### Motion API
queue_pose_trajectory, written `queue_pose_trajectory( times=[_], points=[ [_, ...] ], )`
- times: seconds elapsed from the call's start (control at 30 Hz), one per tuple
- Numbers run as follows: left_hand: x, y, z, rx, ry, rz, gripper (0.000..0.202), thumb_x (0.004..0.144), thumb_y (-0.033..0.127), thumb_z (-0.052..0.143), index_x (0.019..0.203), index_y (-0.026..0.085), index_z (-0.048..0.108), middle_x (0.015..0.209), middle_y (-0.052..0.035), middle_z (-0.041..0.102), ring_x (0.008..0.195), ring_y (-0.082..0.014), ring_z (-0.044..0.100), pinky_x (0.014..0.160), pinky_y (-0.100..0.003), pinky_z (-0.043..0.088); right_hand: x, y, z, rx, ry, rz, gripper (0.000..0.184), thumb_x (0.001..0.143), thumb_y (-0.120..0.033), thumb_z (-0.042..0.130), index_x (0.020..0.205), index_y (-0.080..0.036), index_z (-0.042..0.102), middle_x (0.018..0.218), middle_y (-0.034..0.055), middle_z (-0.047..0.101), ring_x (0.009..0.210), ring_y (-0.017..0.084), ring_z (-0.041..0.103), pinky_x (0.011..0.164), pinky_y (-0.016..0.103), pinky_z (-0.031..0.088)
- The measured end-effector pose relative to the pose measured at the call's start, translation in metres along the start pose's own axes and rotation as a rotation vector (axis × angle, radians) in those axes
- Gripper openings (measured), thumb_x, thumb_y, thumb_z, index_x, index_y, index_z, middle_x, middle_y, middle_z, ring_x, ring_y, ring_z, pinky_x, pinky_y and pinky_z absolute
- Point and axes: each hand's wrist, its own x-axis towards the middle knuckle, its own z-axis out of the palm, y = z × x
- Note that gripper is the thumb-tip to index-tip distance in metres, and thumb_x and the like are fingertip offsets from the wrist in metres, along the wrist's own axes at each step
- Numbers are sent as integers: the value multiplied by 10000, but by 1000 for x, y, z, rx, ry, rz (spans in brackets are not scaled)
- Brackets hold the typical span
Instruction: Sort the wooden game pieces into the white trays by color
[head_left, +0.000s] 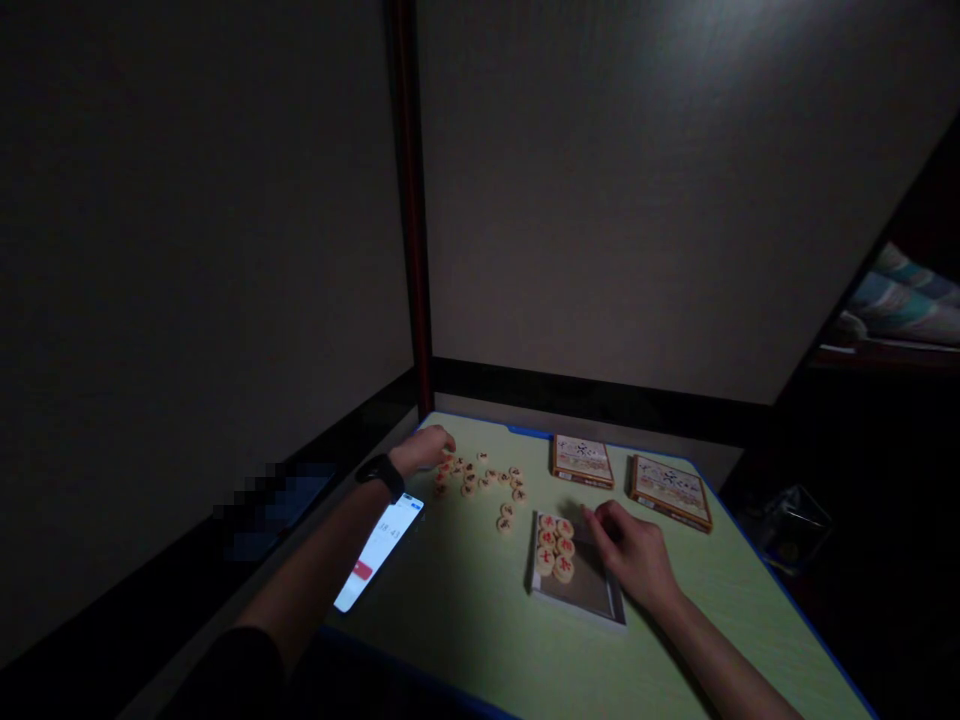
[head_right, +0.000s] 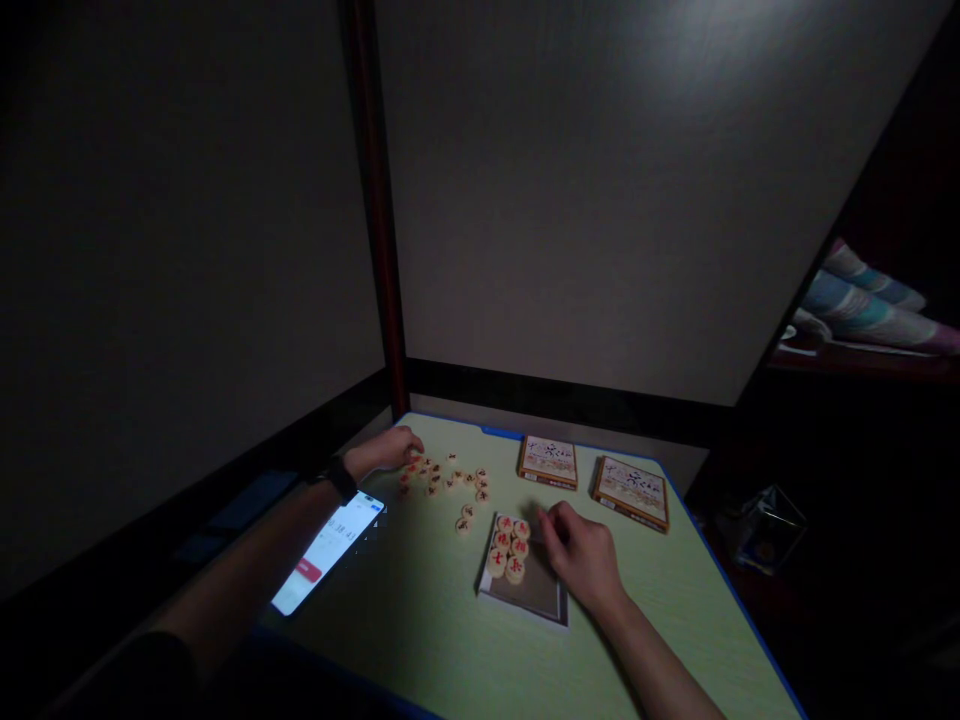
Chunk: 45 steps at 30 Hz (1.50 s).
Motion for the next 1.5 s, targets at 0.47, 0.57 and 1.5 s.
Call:
queue_pose_trajectory(
  times=[0.47,0.57,1.5],
  points=[
    [-3,27,-9,60,-109,-24,322,614,41,663,915,129,734,989,-156,734,884,-267,692,707,-284,517,-1,-3,0,19,-71,22,446,951,-559,441,688,-221,566,489,-11,607,392,135,548,455,230,355],
    [-4,29,-8,60,-109,-29,362,582,14,654,920,121,731,1007,-161,726,890,-276,692,685,-281,515,0,-4,-1,20,-73,30,449,946,-565,439,681,-224,561,486,-11,606,387,137,547,451,232,358],
    [15,20,-4,36,-62,-9,300,628,55,641,905,130,727,870,-117,713,827,-237,676,675,-269,508,0,-1,-1,17,-72,50,474,940,-588,440,671,-224,580,469,-9,594,369,130,519,434,229,341]
  ],
)
